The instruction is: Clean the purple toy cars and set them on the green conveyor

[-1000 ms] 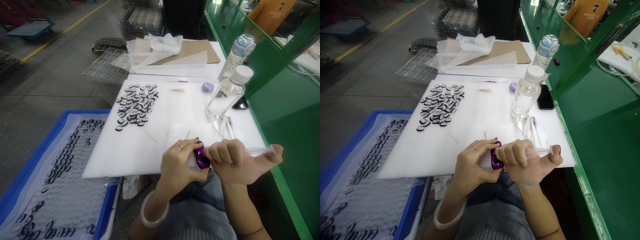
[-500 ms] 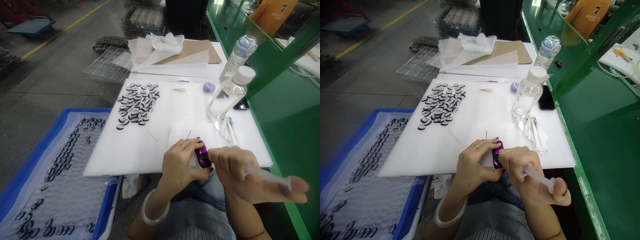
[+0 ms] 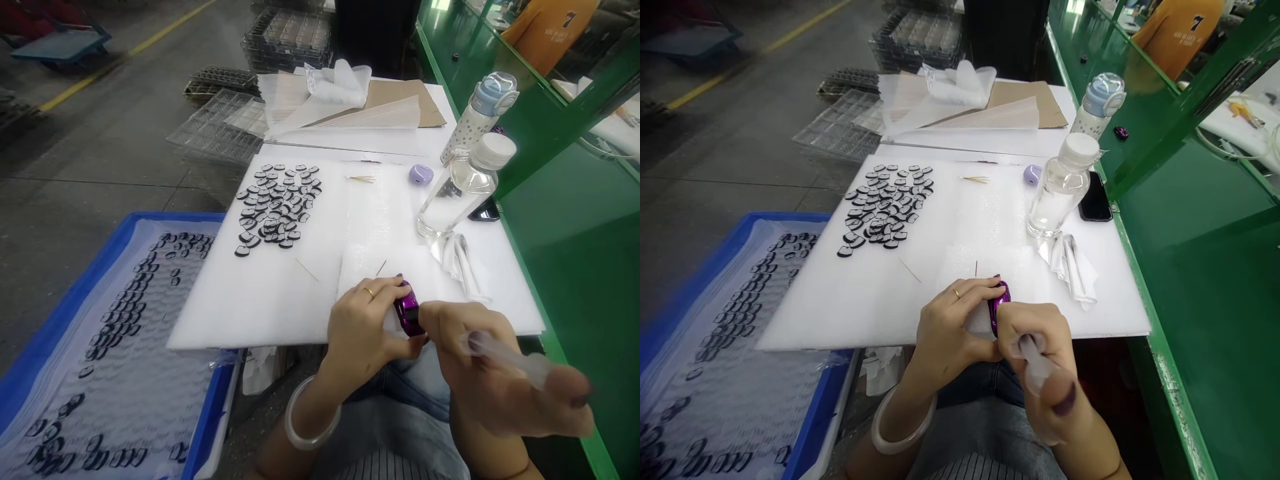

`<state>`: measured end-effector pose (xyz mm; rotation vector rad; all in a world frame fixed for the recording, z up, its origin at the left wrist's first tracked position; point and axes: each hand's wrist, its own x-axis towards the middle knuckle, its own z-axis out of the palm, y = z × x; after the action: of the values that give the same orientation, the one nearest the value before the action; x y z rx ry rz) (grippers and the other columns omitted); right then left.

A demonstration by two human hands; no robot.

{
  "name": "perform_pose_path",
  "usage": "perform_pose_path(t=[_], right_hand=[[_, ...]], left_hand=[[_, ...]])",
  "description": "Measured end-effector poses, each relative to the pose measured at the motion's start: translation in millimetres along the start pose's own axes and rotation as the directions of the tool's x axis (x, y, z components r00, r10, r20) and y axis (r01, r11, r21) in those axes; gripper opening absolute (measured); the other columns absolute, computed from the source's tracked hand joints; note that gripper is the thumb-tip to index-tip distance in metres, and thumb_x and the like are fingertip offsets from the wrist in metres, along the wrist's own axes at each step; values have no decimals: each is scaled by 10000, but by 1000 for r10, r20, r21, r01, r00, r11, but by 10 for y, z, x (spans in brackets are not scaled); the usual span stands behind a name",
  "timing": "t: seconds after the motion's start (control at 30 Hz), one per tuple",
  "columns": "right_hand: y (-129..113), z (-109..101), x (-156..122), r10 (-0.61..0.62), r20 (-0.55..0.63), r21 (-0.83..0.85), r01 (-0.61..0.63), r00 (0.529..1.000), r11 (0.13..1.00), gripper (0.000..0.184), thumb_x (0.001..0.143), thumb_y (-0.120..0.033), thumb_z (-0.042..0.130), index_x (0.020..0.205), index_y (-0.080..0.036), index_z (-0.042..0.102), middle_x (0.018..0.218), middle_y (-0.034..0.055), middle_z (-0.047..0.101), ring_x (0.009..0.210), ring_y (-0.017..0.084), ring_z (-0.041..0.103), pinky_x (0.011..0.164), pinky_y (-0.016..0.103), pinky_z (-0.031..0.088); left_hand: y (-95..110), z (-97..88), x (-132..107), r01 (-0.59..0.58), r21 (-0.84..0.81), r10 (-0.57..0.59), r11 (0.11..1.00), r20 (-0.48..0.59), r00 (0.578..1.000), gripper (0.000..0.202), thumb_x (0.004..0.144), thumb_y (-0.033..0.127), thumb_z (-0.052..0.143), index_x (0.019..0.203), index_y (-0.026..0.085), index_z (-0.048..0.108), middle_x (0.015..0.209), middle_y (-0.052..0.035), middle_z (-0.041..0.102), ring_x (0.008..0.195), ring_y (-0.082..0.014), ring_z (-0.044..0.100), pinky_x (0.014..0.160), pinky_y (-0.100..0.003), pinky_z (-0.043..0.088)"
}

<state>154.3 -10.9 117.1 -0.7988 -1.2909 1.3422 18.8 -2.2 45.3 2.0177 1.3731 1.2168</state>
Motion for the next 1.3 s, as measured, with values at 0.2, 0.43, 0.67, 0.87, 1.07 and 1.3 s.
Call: perform_pose_path(t=[0.2,0.43,0.67,0.87,1.07,1.3], right_hand=[[160,-117,570,-278,-130,23,283,952,959,602,870,-665,510,528,-204,330,478,-36,285,459,115,314,517,299,347],[376,-223,583,-417,-329,-496,220,847,840,176,900,-366,564,900,-211,649,869,41,672,814,173,641,708,308,518],[288,-83,568,7,94,-846,76,996,528,116,821,-129,670,857,-194,759,720,-4,736,557,132,637,575,271,493],[236,-176,344,-337,40,-729,258,941,634,121,850,-87,674,849,-201,713,792,6,706,724,152,658,637,289,514],[155,-419,-146,-384,-32,-683,260,923,683,254,815,-6,668,969,-204,708,833,33,693,767,193,660,631,332,502],[258,-456,-171,-454,-41,-738,279,890,614,290,795,12,672,976,-210,713,824,33,698,746,194,649,601,338,502]], left_hand=[[2,29,-9,-6,-5,5,1000,-32,999,466,583,266,817,1019,208,664,1094,-68,758,979,-277,720,819,-448,617],[-3,27,-23,-14,26,15,1000,-22,1000,468,589,268,815,1028,213,663,1105,-65,750,966,-276,718,798,-430,614],[-13,38,-21,-33,118,39,992,-49,998,377,601,323,795,917,180,646,861,-55,715,753,-246,687,623,-372,579],[-8,34,-31,-46,80,50,996,-45,998,432,607,295,798,1003,192,658,1004,-64,753,876,-262,714,729,-391,605],[-21,35,-36,-26,36,27,999,-43,999,461,616,330,816,1037,206,674,1090,-65,759,955,-270,724,764,-412,617],[-19,36,-36,-31,34,32,999,-33,999,473,610,311,827,1043,185,686,1092,-65,757,954,-262,723,768,-415,621]])
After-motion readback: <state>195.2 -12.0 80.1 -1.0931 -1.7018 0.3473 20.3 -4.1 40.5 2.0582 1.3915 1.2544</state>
